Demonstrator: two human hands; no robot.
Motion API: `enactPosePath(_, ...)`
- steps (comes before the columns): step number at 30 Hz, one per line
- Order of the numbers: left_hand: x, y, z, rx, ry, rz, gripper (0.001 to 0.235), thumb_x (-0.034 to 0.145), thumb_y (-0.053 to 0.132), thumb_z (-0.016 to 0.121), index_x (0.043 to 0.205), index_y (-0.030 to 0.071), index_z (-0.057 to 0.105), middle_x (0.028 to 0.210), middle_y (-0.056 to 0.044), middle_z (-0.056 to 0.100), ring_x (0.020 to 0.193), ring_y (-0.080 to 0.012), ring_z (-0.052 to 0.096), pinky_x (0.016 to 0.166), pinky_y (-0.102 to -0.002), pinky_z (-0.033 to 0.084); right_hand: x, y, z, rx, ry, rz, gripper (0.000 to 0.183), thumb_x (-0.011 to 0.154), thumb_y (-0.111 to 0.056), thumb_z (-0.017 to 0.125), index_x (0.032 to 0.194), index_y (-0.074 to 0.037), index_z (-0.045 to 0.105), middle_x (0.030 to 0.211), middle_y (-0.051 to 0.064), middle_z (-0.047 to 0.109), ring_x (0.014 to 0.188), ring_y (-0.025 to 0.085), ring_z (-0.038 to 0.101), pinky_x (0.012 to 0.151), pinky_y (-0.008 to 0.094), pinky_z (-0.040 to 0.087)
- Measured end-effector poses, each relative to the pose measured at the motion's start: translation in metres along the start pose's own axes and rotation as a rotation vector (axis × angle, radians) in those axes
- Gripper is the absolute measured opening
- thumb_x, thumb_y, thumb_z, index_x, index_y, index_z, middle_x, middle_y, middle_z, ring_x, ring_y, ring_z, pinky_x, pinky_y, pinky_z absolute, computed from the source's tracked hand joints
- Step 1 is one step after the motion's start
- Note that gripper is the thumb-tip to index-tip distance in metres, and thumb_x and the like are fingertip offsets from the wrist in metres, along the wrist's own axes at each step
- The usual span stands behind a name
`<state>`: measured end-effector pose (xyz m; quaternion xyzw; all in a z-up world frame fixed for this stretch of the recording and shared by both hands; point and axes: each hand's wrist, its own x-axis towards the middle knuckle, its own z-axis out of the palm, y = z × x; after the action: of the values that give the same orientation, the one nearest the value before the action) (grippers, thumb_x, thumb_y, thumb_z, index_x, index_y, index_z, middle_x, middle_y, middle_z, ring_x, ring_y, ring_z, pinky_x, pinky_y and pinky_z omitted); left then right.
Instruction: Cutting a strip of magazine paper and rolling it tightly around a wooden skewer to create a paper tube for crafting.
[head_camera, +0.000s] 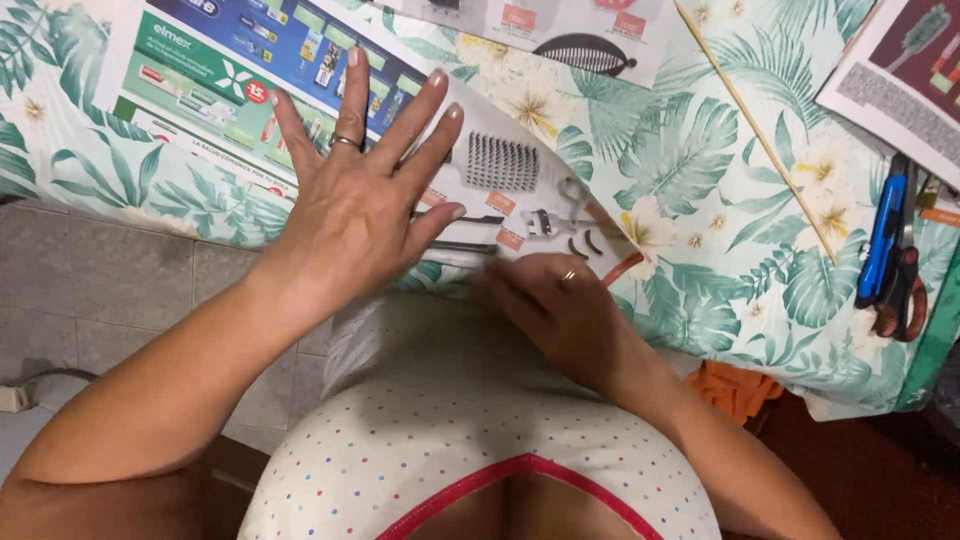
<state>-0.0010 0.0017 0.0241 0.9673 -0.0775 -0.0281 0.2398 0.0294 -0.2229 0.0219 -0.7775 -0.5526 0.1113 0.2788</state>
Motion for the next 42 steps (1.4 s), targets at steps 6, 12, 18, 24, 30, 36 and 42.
enactPosePath(6,-0.004,0.002,0.011,0.173,-0.109,-0.072,0.077,0.094,0.058,0.046,0.147,0.013,0.013,0.151,-0.005,0.005,0.131,-0.0459,-0.004,0.088,-0.081,0.000,-0.009,-0.003,0.019,-0.101,0.045,0.164,0.018,0.084,-0.005,0.062,0.102,-0.005,0.058,0.081,0.011,0.055,0.069,0.030,0.053,0.056,0.040,0.041)
enactPosePath(12,-0.003,0.012,0.017,0.206,-0.027,-0.232,0.084,0.093,0.062,0.051,0.149,0.007,0.022,0.149,-0.009,0.003,0.129,-0.0435,-0.007,0.086,-0.082,-0.001,0.003,-0.007,0.017,-0.195,0.203,0.051,0.006,0.083,-0.007,0.066,0.086,-0.004,0.061,0.098,0.010,0.060,0.082,0.027,0.056,0.069,0.039,0.041)
enactPosePath(18,0.010,0.010,0.027,0.223,-0.035,-0.331,0.066,0.113,0.048,0.053,0.149,0.022,0.005,0.154,-0.007,0.001,0.134,-0.0408,-0.010,0.093,-0.076,-0.006,0.026,-0.019,0.024,-0.256,0.211,0.161,0.049,0.089,-0.033,0.060,0.120,0.005,0.052,0.125,0.018,0.053,0.112,0.031,0.053,0.093,0.046,0.042)
enactPosePath(24,0.016,0.008,0.025,0.042,0.010,0.251,0.072,0.077,-0.022,0.052,0.139,0.008,0.035,0.145,-0.013,0.029,0.133,-0.0342,0.019,0.103,-0.066,0.010,0.015,-0.019,0.029,-0.311,0.260,0.210,0.037,0.087,-0.022,0.068,0.113,0.002,0.060,0.119,0.014,0.057,0.101,0.027,0.053,0.089,0.040,0.042)
enactPosePath(30,0.023,0.017,0.025,0.096,-0.004,0.187,0.042,0.091,0.026,0.049,0.130,0.010,0.051,0.138,-0.013,0.042,0.133,-0.0373,0.019,0.095,-0.072,0.007,-0.014,-0.020,0.017,-0.372,0.359,0.334,0.025,0.093,-0.015,0.058,0.114,-0.001,0.061,0.121,0.012,0.058,0.095,0.027,0.056,0.078,0.041,0.044)
enactPosePath(36,0.032,0.035,0.029,0.361,-0.097,0.062,0.063,0.093,0.059,0.036,0.137,0.016,0.029,0.134,-0.014,0.018,0.131,-0.0373,0.003,0.089,-0.076,0.016,-0.038,-0.011,0.027,-0.430,0.349,0.350,0.023,0.092,-0.012,0.061,0.114,-0.008,0.062,0.119,0.004,0.058,0.098,0.022,0.058,0.076,0.036,0.045)
enactPosePath(42,0.037,0.042,0.019,0.335,-0.335,-0.056,0.084,0.086,0.081,0.017,0.148,0.029,-0.001,0.148,-0.011,-0.008,0.133,-0.0382,-0.008,0.092,-0.080,0.004,-0.001,-0.015,-0.003,-0.212,0.419,0.438,0.023,0.095,-0.013,0.044,0.106,-0.001,0.061,0.080,0.012,0.062,0.070,0.028,0.056,0.071,0.041,0.039)
